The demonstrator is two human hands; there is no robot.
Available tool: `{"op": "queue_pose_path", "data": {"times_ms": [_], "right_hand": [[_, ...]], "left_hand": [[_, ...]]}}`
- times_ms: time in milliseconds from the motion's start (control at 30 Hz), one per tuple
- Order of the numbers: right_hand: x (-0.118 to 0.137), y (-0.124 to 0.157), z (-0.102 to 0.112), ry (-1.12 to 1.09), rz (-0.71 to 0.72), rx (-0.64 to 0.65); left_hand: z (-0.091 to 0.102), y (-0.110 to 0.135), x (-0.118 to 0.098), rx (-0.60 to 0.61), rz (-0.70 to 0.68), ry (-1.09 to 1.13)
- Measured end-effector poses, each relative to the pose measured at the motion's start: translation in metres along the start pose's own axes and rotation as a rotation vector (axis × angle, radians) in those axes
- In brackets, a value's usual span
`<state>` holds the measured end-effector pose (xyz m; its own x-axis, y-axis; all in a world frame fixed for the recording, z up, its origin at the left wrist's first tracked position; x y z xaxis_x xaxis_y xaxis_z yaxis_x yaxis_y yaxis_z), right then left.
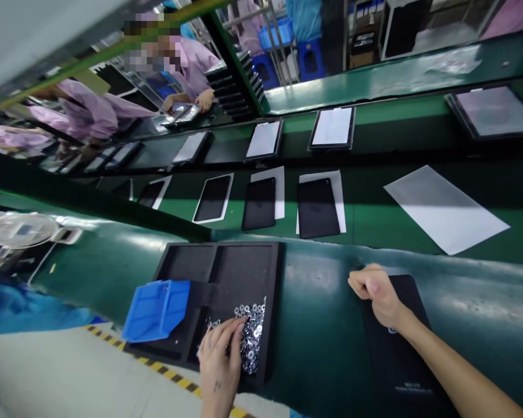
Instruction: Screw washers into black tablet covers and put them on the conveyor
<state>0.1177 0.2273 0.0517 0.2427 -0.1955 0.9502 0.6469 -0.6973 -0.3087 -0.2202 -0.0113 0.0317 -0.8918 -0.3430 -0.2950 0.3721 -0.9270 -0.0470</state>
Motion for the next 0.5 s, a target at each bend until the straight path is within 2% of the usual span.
{"op": "queue_pose_path", "data": {"times_ms": [200, 367, 500], "right_hand": [[-0.001, -0.002, -0.002, -0.006, 0.008, -0.017], [0.003, -0.005, -0.004, -0.014, 0.026, -0.014], [0.007, -0.009, -0.003, -0.018, 0.019, -0.003]], "left_hand": [[-0.012, -0.008, -0.011, 0.068, 0.111, -0.076], [-0.014, -0.018, -0.007, 0.103, 0.038, -0.040], [-0.003, -0.027, -0.014, 0.033, -0.009, -0.025]]}}
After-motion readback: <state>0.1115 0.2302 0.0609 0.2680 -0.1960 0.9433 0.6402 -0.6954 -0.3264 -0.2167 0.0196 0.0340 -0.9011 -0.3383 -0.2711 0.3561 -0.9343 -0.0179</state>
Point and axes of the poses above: each hand's wrist, its own y-axis away from the middle knuckle, its own z-axis out of the back of the hand, x = y × z, the point moved 5 cm from there along -y, towards the middle knuckle, and after that the axes turned 8 degrees about x, right-handed, at the moved point
